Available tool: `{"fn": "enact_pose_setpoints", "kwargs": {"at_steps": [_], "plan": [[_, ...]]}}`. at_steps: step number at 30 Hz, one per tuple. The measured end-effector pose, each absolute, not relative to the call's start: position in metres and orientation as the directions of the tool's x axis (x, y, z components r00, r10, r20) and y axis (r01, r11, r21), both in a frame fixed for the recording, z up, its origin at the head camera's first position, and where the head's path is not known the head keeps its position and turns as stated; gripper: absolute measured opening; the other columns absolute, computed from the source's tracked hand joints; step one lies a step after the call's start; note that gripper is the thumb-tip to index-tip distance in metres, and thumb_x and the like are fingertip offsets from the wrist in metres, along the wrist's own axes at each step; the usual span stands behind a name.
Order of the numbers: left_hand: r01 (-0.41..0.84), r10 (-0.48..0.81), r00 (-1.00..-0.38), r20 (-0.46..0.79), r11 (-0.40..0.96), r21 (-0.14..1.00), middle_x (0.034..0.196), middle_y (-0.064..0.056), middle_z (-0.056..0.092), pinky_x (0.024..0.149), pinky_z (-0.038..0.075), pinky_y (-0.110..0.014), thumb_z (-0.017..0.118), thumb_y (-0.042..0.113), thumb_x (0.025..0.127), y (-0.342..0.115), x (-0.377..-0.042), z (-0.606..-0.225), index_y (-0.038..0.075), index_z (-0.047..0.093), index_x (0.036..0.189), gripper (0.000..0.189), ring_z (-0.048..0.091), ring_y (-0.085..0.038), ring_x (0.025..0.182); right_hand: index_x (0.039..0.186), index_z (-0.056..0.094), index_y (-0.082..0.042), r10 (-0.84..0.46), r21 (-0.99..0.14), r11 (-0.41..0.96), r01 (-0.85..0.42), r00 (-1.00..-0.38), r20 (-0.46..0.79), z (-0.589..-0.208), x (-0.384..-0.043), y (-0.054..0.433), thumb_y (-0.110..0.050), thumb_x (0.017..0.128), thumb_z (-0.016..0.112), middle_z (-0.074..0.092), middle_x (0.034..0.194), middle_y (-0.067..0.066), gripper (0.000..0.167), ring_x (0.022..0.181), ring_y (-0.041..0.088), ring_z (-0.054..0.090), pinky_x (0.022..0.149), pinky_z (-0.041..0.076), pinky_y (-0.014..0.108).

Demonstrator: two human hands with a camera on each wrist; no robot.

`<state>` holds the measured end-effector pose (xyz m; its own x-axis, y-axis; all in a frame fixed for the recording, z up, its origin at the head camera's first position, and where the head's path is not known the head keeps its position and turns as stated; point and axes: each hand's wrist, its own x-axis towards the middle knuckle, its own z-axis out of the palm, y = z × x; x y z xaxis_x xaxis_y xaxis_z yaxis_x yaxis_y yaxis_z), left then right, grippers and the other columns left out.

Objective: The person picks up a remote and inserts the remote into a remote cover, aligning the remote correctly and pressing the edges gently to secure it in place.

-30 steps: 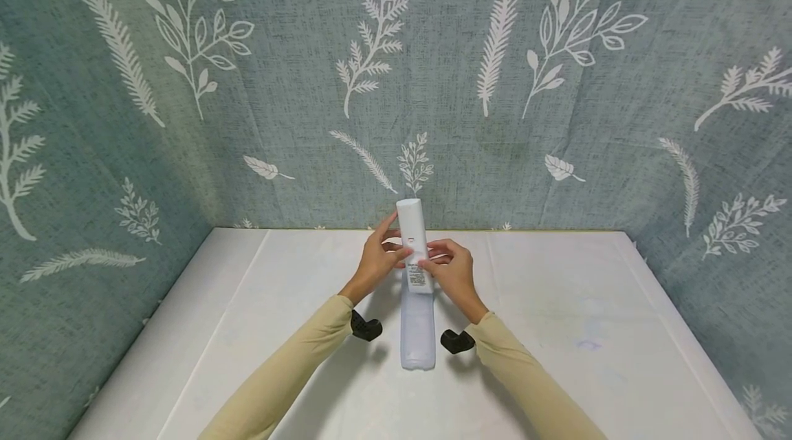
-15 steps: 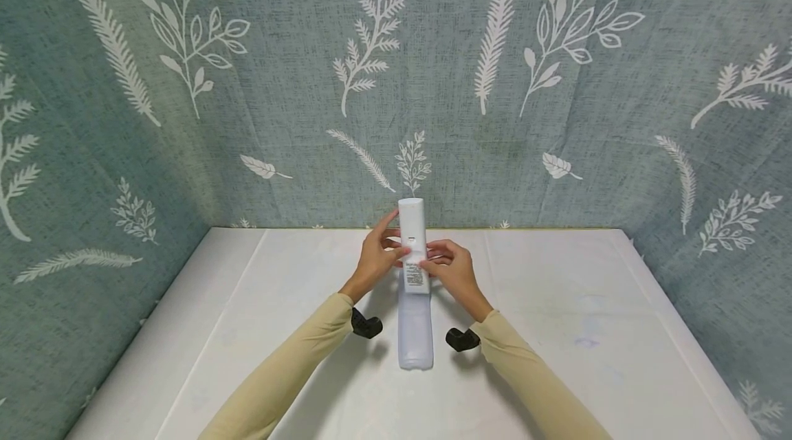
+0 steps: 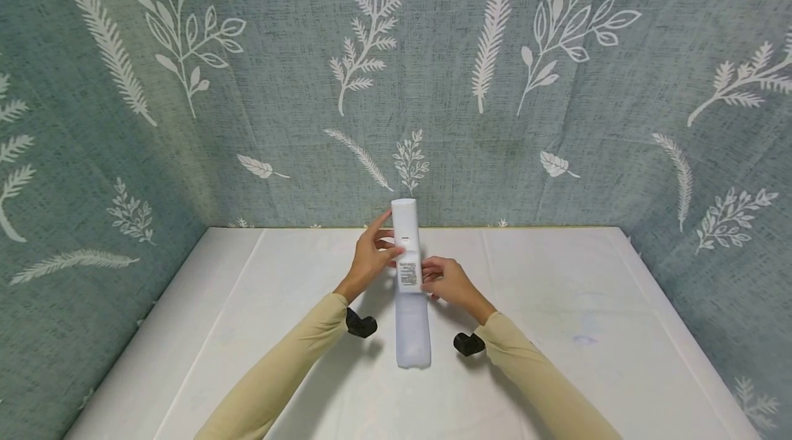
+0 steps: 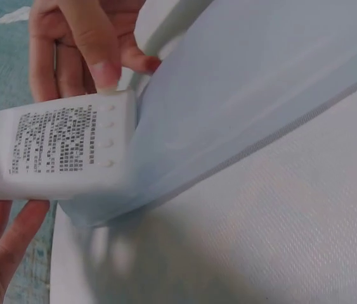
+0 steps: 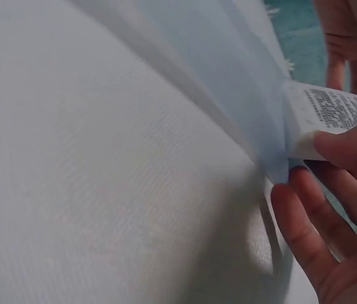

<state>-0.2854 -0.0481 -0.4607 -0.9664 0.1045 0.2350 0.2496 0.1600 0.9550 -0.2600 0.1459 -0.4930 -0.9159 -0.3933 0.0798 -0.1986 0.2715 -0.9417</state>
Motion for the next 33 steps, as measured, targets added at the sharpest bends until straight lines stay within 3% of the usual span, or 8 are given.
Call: {"fn": "enact_pose_setpoints", "kwargs": {"at_steps": [2,8,16,24,33], "plan": [[0.251,0.105,-0.966,0.236,0.166,0.954,0.109,-0.019,0.062,0.053,0.058,-0.035,0.07,-0.008,0.079,-0.049,-0.286,-0.462,0.02,0.039,0.145,0.079,0.064,-0.031,0.083,0.116,0.058,0.01,-0.42,-0.91,0.321,-0.262,-0.901,0.112,-0.493,-0.261,0.145,0.007,0.076,0.067,0.065,0.101,0.023,0.041,0.087,0.03,0.062,0.055,0.055,0.035],[0.238,0.091,-0.97,0.226,0.173,0.956,0.108,-0.016,0.063,0.054,0.058,-0.039,0.071,-0.009,0.078,-0.052,-0.286,-0.464,0.022,0.039,0.145,0.08,0.064,-0.028,0.081,0.118,0.059,0.008,-0.472,-0.821,0.435,-0.37,-0.87,0.142,-0.495,-0.262,0.143,0.004,0.075,0.072,0.068,0.1,0.017,0.045,0.085,0.024,0.062,0.071,0.052,0.032],[0.26,0.091,-0.965,0.246,0.191,0.947,0.109,-0.018,0.061,0.053,0.058,-0.034,0.07,-0.008,0.079,-0.054,-0.285,-0.465,0.021,0.038,0.146,0.079,0.064,-0.03,0.081,0.114,0.061,0.003,-0.46,-0.741,0.528,-0.414,-0.873,0.16,-0.492,-0.26,0.139,0.001,0.073,0.077,0.068,0.09,0.007,0.044,0.079,0.018,0.061,0.066,0.051,0.029],[0.271,0.135,-0.958,0.252,0.141,0.952,0.113,-0.033,0.056,0.062,0.056,-0.054,0.065,-0.014,0.081,-0.055,-0.261,-0.431,0.004,0.034,0.146,0.073,0.059,-0.049,0.088,0.091,0.07,0.002,-0.49,-0.668,0.573,-0.475,-0.852,0.186,-0.491,-0.258,0.139,-0.001,0.073,0.077,0.06,0.078,0.004,0.02,0.071,0.016,0.051,0.062,0.045,0.027],[0.287,0.139,-0.954,0.267,0.151,0.946,0.112,-0.031,0.057,0.063,0.057,-0.052,0.064,-0.014,0.081,-0.056,-0.259,-0.431,0.004,0.033,0.146,0.074,0.059,-0.047,0.089,0.072,0.073,-0.004,-0.487,-0.592,0.603,-0.534,-0.835,0.257,-0.494,-0.26,0.138,-0.005,0.067,0.08,0.053,0.071,-0.001,0.009,0.067,0.011,0.046,0.06,0.041,0.025]]}}
